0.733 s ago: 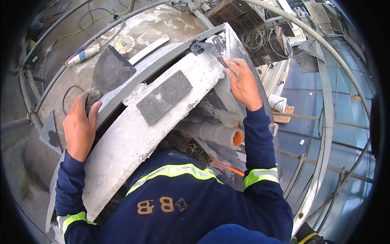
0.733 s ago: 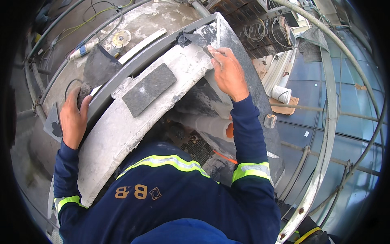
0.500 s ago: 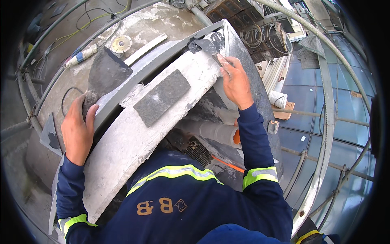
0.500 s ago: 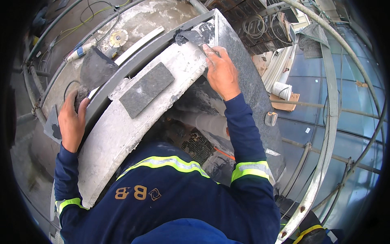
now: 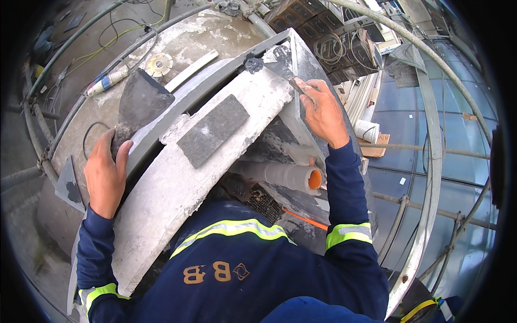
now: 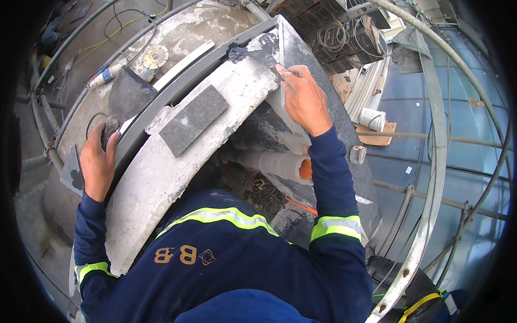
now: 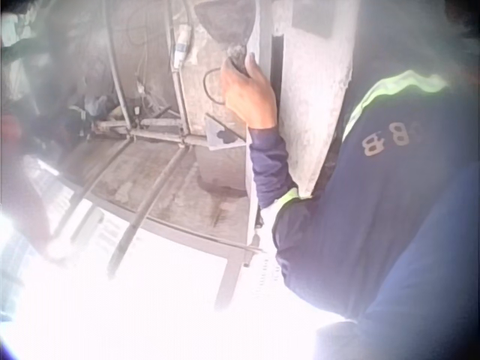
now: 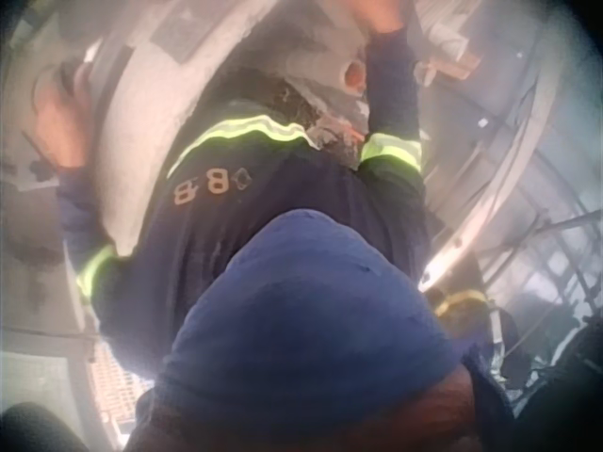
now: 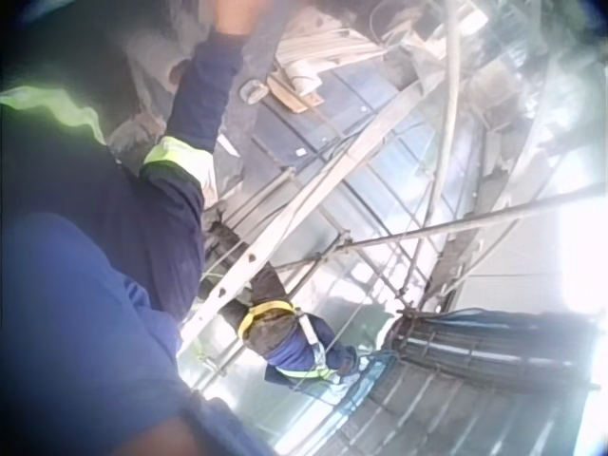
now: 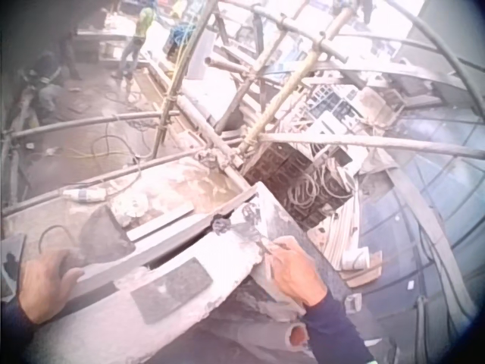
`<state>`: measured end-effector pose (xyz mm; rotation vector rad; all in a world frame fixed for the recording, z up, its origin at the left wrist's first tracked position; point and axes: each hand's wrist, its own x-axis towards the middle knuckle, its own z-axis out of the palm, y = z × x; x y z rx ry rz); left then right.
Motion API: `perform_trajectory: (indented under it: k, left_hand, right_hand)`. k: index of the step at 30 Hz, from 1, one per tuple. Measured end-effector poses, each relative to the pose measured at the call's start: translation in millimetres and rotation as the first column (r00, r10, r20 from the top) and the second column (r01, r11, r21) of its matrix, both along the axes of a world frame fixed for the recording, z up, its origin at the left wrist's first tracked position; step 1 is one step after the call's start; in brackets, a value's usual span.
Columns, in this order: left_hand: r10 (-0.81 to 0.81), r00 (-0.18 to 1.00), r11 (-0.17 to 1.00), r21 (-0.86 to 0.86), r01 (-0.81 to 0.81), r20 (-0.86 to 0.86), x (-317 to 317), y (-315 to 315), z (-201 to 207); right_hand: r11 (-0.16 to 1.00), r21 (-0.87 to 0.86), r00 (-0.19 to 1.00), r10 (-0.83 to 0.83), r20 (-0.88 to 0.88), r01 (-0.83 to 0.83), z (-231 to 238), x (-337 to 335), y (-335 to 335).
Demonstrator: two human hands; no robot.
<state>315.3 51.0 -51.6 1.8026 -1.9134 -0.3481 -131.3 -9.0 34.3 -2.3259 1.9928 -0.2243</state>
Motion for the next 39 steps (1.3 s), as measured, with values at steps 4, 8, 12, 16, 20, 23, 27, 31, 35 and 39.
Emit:
perform_trajectory:
  k: [4,8,12,16,20,23,27,31,35,39]
  left_hand:
    - [0.001,1.000,1.000,0.010,-0.001,-0.005,1.8,0.6,1.2]
    - [-0.012,0.999,1.000,-0.004,0.012,-0.047,2.0,1.7,1.6]
    - [-0.029,0.994,0.999,0.020,0.031,-0.105,1.5,0.3,3.5]
    - [-0.007,0.992,0.997,0.080,0.018,-0.125,1.4,2.5,3.1]
    - [-0.033,0.989,0.994,0.101,0.048,-0.143,3.5,0.3,3.6]
    - [-0.042,0.983,0.994,0.096,0.060,-0.180,2.3,-0.4,2.4]
    - [-0.065,0.976,0.989,0.113,0.090,-0.206,4.1,-2.8,5.6]
    - [-0.064,0.970,0.985,0.139,0.099,-0.235,5.1,-5.3,4.5]
    - [-0.089,0.966,0.985,0.120,0.121,-0.244,4.9,-6.4,2.6]
    - [-0.086,0.966,0.986,0.120,0.118,-0.242,5.7,-3.9,2.1]
  right_hand:
    - [0.998,-0.036,0.997,0.058,0.047,-0.057,5.6,7.6,4.2]
    - [0.991,-0.029,0.986,0.135,0.094,-0.133,-7.7,5.8,2.4]
    - [0.994,0.066,0.985,0.076,0.156,-0.087,-28.5,5.9,4.5]
    - [0.979,0.183,0.990,0.068,0.123,-0.090,-15.1,3.7,10.9]
    - [0.953,0.299,0.997,0.033,0.069,-0.052,28.9,1.8,12.3]
    - [0.965,0.262,0.998,0.007,0.064,-0.024,44.4,19.0,0.7]
    - [0.980,0.184,0.996,0.059,0.072,-0.071,27.1,32.0,-10.5]
    - [0.970,0.243,0.997,0.012,0.075,-0.030,0.9,17.5,-0.6]
    - [0.963,0.266,0.999,-0.033,-0.006,0.033,46.4,39.4,6.4]
    - [0.979,0.082,0.978,0.194,-0.080,-0.188,69.9,82.4,2.2]
